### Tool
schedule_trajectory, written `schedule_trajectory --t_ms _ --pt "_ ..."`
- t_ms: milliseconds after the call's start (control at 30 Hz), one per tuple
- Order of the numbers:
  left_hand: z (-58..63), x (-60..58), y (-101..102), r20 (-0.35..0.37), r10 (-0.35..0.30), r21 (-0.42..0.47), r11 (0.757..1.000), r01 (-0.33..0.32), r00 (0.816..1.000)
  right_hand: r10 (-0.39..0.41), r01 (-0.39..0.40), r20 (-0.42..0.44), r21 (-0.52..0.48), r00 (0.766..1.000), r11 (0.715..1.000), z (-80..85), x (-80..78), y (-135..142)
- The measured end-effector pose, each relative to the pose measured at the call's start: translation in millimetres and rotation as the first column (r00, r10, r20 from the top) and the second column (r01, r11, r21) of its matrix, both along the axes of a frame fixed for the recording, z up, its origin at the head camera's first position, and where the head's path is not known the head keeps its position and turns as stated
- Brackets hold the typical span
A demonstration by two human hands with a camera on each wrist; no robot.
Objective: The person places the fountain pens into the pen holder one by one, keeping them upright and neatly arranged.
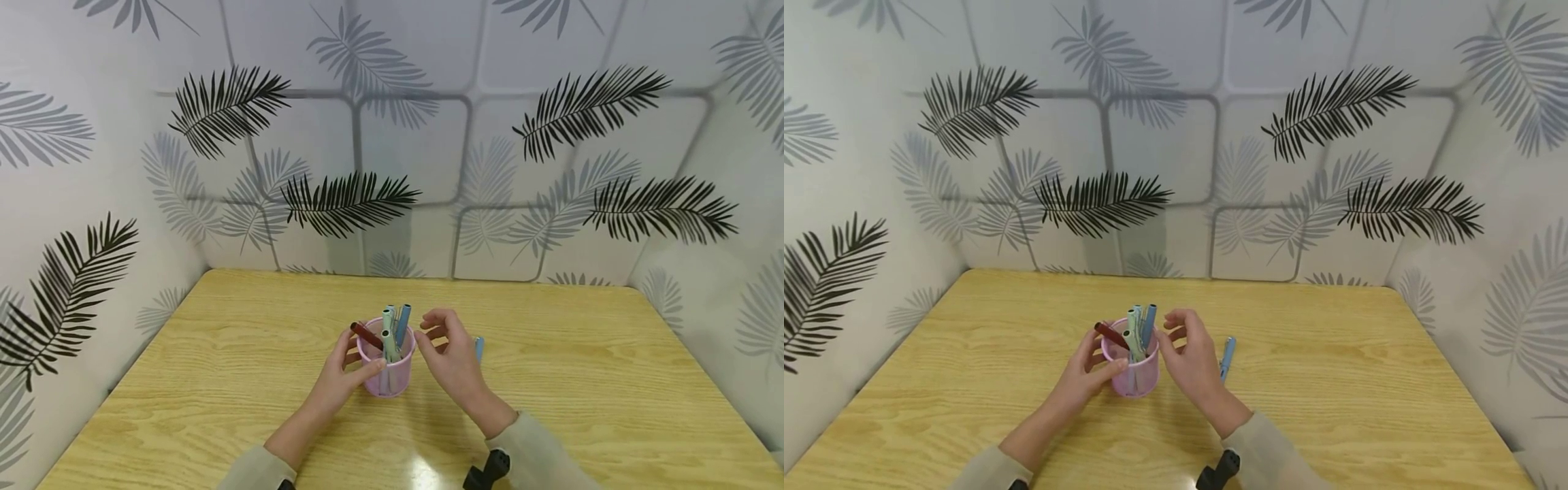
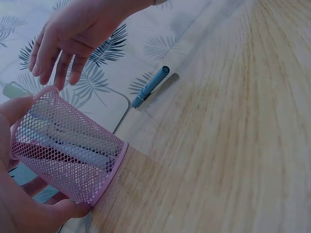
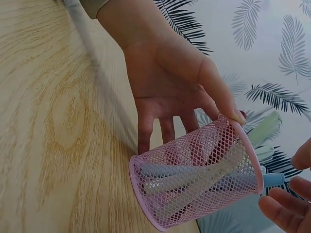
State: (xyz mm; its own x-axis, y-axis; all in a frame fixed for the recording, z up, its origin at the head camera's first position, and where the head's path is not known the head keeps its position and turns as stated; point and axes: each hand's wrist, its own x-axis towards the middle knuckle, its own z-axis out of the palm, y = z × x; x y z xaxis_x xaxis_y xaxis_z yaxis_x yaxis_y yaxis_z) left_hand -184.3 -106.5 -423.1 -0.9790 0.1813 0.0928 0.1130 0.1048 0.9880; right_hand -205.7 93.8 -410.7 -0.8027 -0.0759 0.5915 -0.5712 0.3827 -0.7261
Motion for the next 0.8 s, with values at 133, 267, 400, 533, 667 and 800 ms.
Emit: schedule_trajectory --t_ms 133,267,400,533,667,800 --pt "-0.7 0.0 0 -0.007 0.0 0.002 1.0 0.0 1.0 0.003 -0.003 0.034 -0.007 0.999 1.0 -0.4 1.0 2" --pt "-0.7 -0.1 0 -0.018 0.004 -0.003 1.0 -0.004 1.0 0.001 -0.001 0.053 -0.004 0.999 1.0 -1.3 1.2 5" --pt "-0.2 0.1 0 -0.015 0.007 -0.003 1.0 -0.007 1.0 -0.007 0.007 0.054 0.002 0.999 1.0 -2.7 1.1 8" --pt "-0.3 0.0 0 -0.011 0.008 0.001 1.0 -0.008 1.0 -0.013 0.012 0.051 0.011 0.999 1.0 -2.9 1.3 10" --pt "0.8 0.6 0 -0.012 0.005 0.001 1.0 -0.005 1.0 -0.015 0.014 0.05 0.02 0.999 1.0 -3.7 1.0 13" --pt "-0.7 -0.3 0 -0.019 -0.002 0.005 1.0 0.002 1.0 -0.032 0.03 0.062 0.027 0.998 0.999 -5.9 0.5 17"
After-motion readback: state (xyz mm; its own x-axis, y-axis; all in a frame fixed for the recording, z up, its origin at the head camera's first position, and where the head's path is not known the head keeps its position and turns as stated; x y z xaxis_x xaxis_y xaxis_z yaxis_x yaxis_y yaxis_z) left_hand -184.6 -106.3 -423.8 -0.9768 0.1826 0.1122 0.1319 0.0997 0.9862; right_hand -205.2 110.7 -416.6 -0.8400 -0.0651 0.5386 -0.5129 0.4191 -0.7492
